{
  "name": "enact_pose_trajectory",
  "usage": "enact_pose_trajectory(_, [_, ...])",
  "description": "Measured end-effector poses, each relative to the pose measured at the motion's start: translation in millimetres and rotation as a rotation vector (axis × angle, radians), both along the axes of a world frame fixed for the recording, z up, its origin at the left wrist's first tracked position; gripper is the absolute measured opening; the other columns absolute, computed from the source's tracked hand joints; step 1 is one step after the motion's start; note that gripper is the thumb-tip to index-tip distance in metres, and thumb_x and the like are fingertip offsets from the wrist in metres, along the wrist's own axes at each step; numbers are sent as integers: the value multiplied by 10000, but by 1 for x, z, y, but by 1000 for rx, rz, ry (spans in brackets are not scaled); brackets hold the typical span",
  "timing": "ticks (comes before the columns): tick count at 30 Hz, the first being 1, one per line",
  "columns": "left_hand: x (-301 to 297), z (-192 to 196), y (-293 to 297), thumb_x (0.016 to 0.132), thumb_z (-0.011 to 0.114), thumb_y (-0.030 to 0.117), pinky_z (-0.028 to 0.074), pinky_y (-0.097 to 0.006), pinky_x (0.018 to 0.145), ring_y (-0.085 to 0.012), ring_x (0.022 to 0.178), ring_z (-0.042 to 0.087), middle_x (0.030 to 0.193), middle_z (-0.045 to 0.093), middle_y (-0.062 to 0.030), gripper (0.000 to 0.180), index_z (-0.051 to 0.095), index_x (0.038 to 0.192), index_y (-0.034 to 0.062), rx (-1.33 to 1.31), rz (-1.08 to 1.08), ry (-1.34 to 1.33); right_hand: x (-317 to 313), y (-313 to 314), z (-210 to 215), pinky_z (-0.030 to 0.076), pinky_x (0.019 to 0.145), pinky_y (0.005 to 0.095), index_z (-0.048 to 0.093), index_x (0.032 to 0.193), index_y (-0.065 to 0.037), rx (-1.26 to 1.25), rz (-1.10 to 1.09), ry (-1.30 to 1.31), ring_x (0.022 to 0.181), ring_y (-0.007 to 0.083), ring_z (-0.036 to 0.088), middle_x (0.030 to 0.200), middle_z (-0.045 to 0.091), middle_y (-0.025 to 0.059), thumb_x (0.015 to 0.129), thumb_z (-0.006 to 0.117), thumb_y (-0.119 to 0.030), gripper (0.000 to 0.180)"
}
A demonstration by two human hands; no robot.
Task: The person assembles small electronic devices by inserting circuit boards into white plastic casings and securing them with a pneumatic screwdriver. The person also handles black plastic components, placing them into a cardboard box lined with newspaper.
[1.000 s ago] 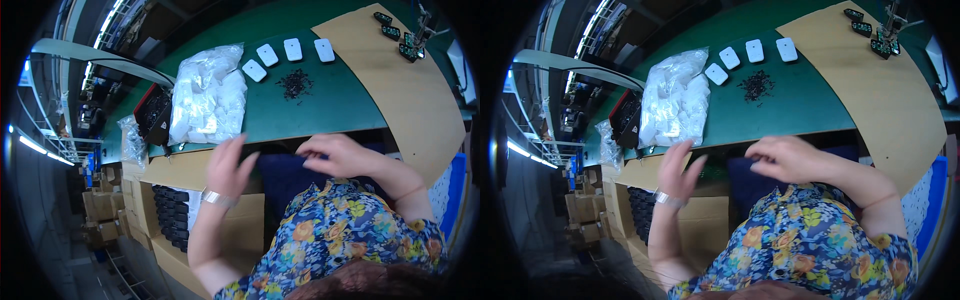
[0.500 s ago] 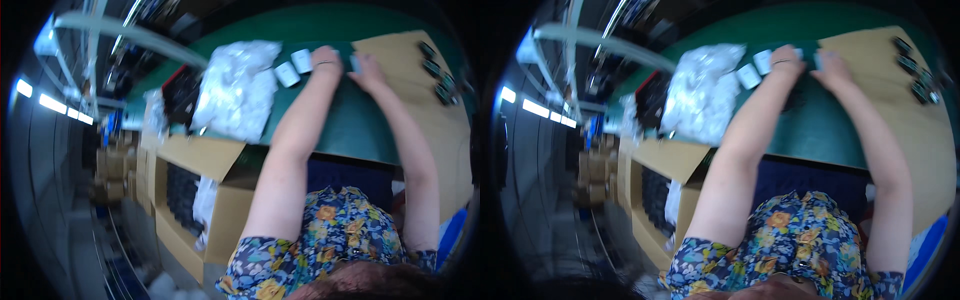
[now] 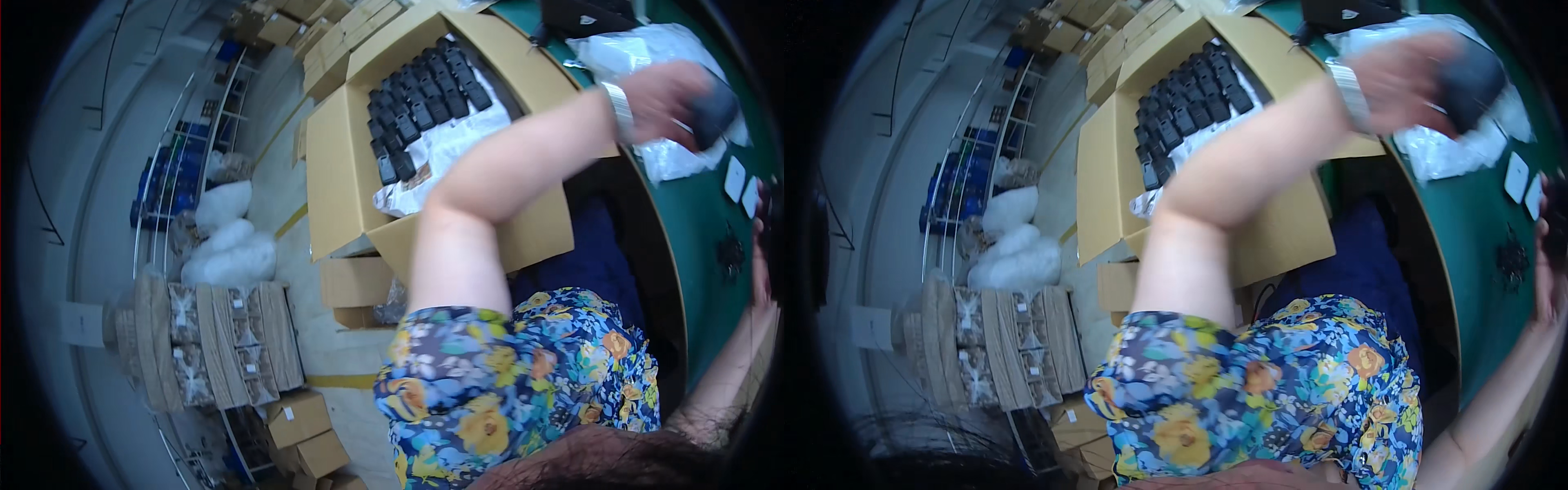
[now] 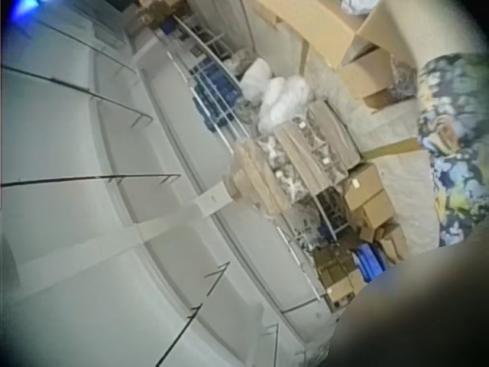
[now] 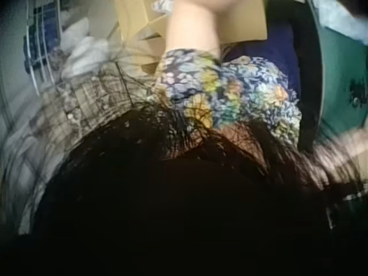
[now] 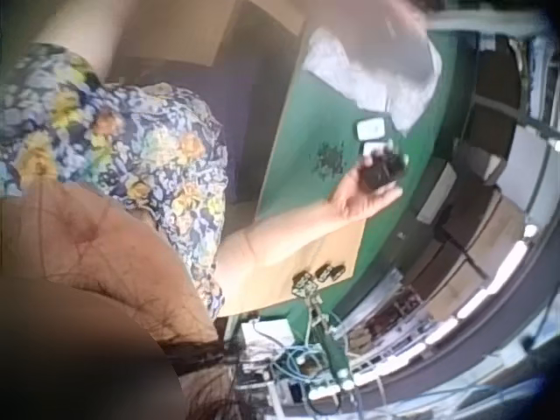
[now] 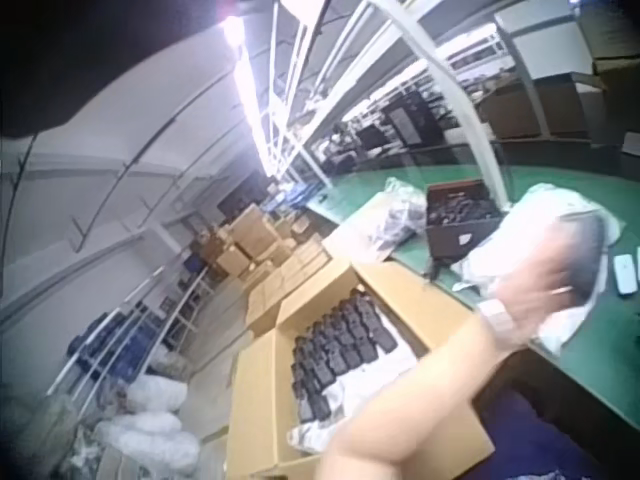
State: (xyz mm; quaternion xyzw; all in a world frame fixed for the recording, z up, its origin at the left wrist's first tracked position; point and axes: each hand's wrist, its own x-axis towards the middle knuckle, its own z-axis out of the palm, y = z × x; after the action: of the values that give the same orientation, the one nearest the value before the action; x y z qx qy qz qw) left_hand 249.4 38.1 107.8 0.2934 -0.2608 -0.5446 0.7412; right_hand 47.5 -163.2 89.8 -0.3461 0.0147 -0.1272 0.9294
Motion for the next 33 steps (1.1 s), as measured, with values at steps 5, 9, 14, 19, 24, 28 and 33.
enact_pose_trajectory(5, [41,26,214,858,494,208,534,-387,721,-307,826,616,1037,543,-232,397,379,1138,-49,473,644,-401,86,110,-9,491,786,277,425,1232,-19,-390,48,258,949,183,587,1098,547,117,865,521,-331,491])
enact_pose_trajectory(9, [46,9,344,838,496,151,540,-341,710,-258,793,631,927,599,-186,290,443,1049,-42,905,954,-383,167,215,-8,484,774,270,500,1143,-4,-362,458,211,913,161,585,1000,582,93,862,529,-366,459])
enact_pose_trajectory(14, [48,-49,356,687,713,199,485,-272,749,-165,865,579,981,586,-137,501,503,1067,-50,1289,960,-386,229,293,-51,420,794,273,442,1211,0,-687,577,371,909,125,531,1024,570,102,859,545,-363,516])
enact_pose_trajectory(19, [65,-96,337,676,722,235,477,-292,778,-207,888,588,1010,584,-160,539,506,1090,-34,1303,841,-526,260,332,-83,424,820,309,372,1276,-9,-870,600,493,955,199,536,1089,547,158,881,497,-312,513])
enact_pose_trajectory(24, [66,-91,316,759,631,339,452,-331,807,-290,897,568,981,583,-181,426,588,1029,14,1560,769,-1241,269,358,-88,419,854,334,405,1230,29,-896,490,552,1003,268,535,1106,535,216,880,480,-285,477])
enact_pose_trajectory(28, [57,-67,300,766,607,315,443,-373,807,-330,916,547,989,594,-152,359,619,996,39,1564,644,-1614,272,350,-94,421,875,370,465,1174,27,-1560,388,426,1031,339,527,1089,536,249,858,501,-279,441])
enact_pose_trajectory(33, [61,-68,301,779,582,225,453,-371,786,-299,887,574,977,599,-137,264,623,971,47,1634,636,-1526,269,342,-69,436,849,377,478,1174,10,-1756,524,380,950,325,561,1049,558,224,842,542,-254,429])
